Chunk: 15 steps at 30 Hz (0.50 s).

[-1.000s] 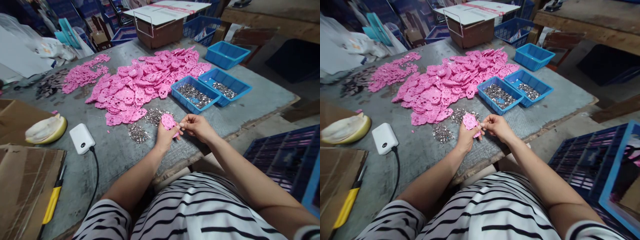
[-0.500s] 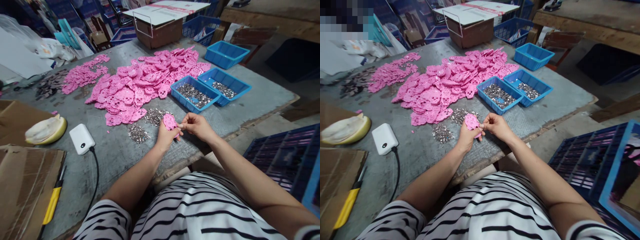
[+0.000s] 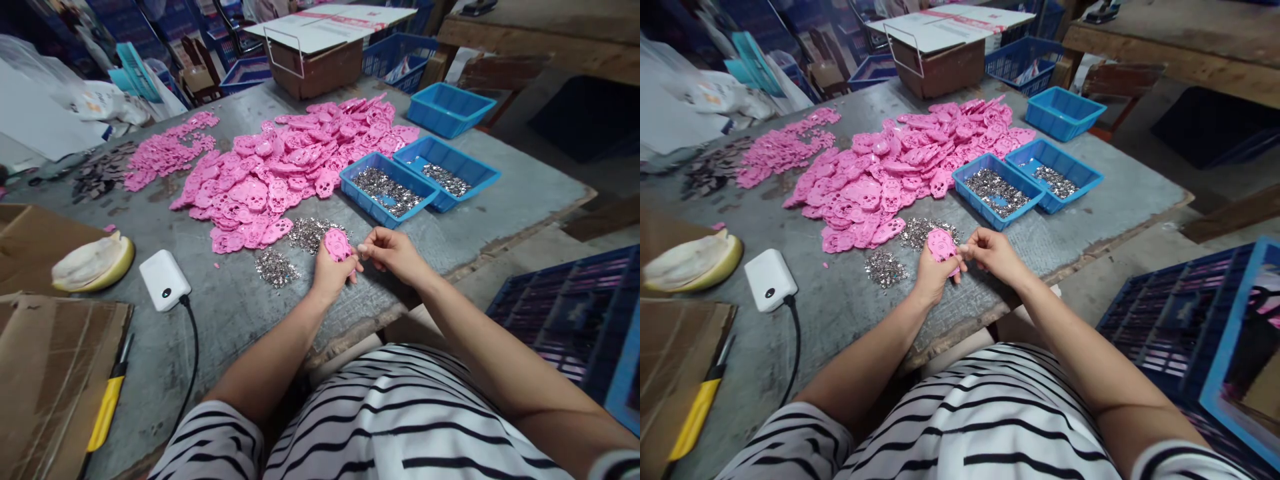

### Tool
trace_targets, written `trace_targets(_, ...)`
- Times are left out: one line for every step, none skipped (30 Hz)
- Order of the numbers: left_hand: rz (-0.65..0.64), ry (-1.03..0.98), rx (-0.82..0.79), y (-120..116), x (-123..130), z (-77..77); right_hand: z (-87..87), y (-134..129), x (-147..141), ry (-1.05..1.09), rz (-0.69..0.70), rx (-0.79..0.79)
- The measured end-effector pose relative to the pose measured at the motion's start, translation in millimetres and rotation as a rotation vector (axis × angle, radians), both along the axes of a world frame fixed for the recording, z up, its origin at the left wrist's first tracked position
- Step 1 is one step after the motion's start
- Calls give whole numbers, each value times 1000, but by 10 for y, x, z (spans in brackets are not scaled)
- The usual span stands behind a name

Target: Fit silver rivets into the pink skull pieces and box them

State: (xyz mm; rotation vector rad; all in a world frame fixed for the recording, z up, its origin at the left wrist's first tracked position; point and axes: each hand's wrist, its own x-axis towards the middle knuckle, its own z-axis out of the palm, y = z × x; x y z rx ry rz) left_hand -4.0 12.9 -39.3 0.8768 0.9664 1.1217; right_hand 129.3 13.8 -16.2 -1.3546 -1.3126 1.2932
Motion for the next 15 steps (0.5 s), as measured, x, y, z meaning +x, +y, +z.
trace_targets(9, -5, 4, 1, 2, 2, -12, -13, 0, 41, -24, -27)
trace_targets(19, -10, 8, 2, 3, 4, -28, -26, 1, 70, -41, -50)
trace_targets(28, -13, 11, 1, 4, 7, -45, -36, 1, 83, -49, -69)
trace_targets(35, -16, 12, 0, 4, 10, -62, -44, 2, 84, -47, -84)
trace_targets(41, -17, 9, -1, 3, 12, -77, -48, 2, 77, -39, -95)
trace_targets(45, -18, 5, -3, 2, 13, -89, -50, 1, 67, -30, -100)
trace_targets(44, -20, -2, -4, -1, 14, -96, -50, 0, 58, -23, -102)
trace_targets(42, -27, -7, -5, -3, 15, -98, -47, -2, 55, -22, -102)
trace_targets(39, -42, -11, -4, -7, 16, -95, -45, -4, 56, -29, -99)
trace_targets(34, -69, -15, -3, -10, 19, -87, -42, -5, 60, -40, -91)
trace_targets(27, -108, -22, 0, -14, 24, -76, -41, -8, 63, -52, -71)
trace_targets(20, -157, -36, 3, -17, 32, -63, -42, -11, 61, -64, -37)
trace_targets(11, -210, -54, 6, -20, 43, -51, -45, -16, 56, -77, 9)
trace_targets(2, -260, -76, 8, -22, 55, -42, -51, -22, 44, -90, 59)
trace_targets(-6, -301, -100, 9, -23, 70, -36, -57, -31, 33, -100, 105)
